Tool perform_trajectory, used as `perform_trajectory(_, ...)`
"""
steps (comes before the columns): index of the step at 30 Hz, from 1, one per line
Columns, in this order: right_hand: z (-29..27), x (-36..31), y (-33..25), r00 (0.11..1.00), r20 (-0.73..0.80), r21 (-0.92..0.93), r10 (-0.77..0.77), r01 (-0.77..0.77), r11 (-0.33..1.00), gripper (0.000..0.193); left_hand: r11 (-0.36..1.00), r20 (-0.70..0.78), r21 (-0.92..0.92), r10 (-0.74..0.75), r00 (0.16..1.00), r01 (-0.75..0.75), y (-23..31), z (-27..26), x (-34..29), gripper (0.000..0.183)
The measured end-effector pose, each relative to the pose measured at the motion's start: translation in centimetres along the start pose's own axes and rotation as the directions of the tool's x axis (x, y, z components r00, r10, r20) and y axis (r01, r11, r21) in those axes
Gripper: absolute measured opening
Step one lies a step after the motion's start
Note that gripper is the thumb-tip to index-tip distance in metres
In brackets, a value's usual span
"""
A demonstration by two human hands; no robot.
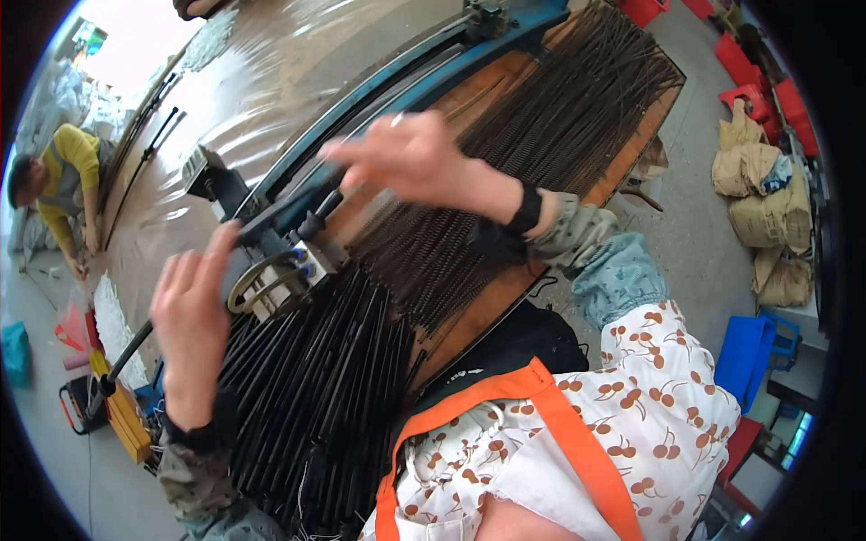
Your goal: The person picks up a spring and a rod, slides the spring onto the rod, and places the assembly into a machine. They then pull a lever on the machine and move the finished rod onto a pile.
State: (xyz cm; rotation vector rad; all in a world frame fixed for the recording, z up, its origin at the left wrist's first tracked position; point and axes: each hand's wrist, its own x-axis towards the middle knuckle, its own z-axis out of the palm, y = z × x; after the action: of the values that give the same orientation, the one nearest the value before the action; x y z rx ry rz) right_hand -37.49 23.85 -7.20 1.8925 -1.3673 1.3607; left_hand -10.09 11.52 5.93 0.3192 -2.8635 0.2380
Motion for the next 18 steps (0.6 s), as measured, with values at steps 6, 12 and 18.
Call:
perform_trajectory(6,-1.3,0.2,2.8,0.998,0.055,-0.222,0.025,-0.012,0.975,0.026,0.982,-0.239,0.104,-0.128,0.963,0.157,-6.9,-1.3,-5.2,0.037)
perform_trajectory(12,2.9,3.6,1.4,0.754,0.428,0.071,0.499,-0.578,0.813,0.019,0.914,-0.485,0.085,-0.310,0.818,0.397,-10.7,-8.1,-9.8,0.017)
perform_trajectory(18,11.3,13.4,-4.4,0.905,0.420,0.454,0.069,-0.275,0.848,0.019,0.910,-0.519,0.077,-0.313,0.795,0.408,-10.4,-10.6,-13.0,0.021)
